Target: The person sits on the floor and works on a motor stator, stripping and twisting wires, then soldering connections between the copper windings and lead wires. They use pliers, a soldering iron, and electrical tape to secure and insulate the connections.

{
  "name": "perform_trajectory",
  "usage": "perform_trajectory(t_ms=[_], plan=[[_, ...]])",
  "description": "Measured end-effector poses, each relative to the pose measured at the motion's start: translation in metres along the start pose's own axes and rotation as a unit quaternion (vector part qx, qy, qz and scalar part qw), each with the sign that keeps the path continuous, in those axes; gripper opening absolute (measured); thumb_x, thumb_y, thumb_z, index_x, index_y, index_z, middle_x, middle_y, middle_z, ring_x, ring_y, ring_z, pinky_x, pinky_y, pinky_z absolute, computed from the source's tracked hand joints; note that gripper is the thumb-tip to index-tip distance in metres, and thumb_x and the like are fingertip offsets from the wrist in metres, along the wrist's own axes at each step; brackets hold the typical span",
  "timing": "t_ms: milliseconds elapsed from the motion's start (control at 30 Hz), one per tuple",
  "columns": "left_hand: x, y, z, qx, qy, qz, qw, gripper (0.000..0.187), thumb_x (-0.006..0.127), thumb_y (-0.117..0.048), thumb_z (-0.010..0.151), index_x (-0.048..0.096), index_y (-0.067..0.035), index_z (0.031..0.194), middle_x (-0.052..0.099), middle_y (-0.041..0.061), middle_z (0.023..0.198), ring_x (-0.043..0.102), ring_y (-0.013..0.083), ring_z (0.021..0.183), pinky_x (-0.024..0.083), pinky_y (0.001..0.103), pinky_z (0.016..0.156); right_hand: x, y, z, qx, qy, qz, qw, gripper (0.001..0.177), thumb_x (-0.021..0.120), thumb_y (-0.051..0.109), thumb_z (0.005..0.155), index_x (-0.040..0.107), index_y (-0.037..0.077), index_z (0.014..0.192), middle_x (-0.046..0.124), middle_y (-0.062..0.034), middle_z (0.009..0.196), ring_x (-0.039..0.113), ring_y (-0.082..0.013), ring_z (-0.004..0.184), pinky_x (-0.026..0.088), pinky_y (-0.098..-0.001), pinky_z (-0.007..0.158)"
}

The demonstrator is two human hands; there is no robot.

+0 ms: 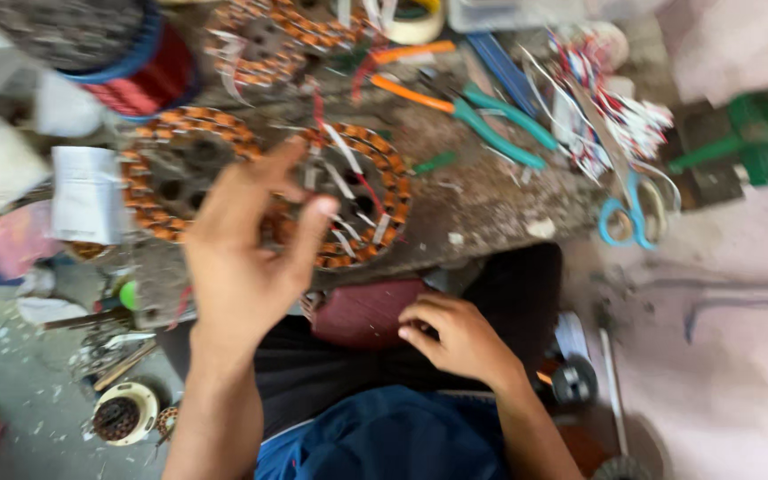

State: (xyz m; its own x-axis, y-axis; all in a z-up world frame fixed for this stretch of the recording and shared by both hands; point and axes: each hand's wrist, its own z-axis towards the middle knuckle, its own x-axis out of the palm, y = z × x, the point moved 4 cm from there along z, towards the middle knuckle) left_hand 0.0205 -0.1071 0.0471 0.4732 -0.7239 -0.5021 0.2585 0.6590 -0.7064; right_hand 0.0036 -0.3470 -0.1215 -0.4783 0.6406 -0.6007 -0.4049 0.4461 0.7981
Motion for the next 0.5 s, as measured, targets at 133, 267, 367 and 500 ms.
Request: perform_trajectory(t_ms=[133,267,367,500], plan=[[0.008,-0.010,-0.048,0.021,-0.084,-0.027,0.996,0.011,0.076,-0.005,0.107,0.070,0.001,0.113,0.067,0.009,0.088,0.061,0.0155,0.068,0.047,0.027,0.063,-0.002,-0.081,-0.024,0.112,-0.068,0.036,0.991,0.014,0.078,0.014,0.085,0.073,0.004,0.093,0.075,-0.0112,0.086,0.075,-0.0226,0.076,0.059,-0.0342,0.069],[0.051,-0.013,-0.112,0.141,0.042,-0.164,0.975,0.011,0.077,-0.007,0.089,0.068,-0.005,0.095,0.069,0.006,0.078,0.065,0.0186,0.061,0.052,0.032,0.058,-0.012,-0.170,-0.029,0.237,-0.268,0.054,0.932,0.021,0.078,0.017,0.087,0.071,0.003,0.101,0.075,-0.0133,0.090,0.074,-0.0230,0.078,0.058,-0.0341,0.070],[0.107,-0.008,-0.144,0.115,0.200,-0.215,0.949,0.017,0.082,-0.002,0.084,0.073,-0.003,0.098,0.068,0.007,0.072,0.064,0.0212,0.057,0.050,0.033,0.054,-0.021,-0.222,-0.013,0.171,-0.321,-0.068,0.929,0.028,0.078,0.010,0.080,0.071,0.002,0.106,0.074,-0.0160,0.106,0.073,-0.0321,0.091,0.058,-0.0383,0.077],[0.110,0.001,-0.148,0.099,0.186,-0.175,0.962,0.016,0.080,-0.001,0.085,0.073,-0.003,0.100,0.073,0.008,0.079,0.068,0.0192,0.062,0.053,0.030,0.059,-0.024,-0.279,0.020,0.117,-0.363,-0.169,0.909,0.028,0.077,0.012,0.082,0.071,0.002,0.107,0.074,-0.0152,0.108,0.072,-0.0338,0.097,0.056,-0.0410,0.084]])
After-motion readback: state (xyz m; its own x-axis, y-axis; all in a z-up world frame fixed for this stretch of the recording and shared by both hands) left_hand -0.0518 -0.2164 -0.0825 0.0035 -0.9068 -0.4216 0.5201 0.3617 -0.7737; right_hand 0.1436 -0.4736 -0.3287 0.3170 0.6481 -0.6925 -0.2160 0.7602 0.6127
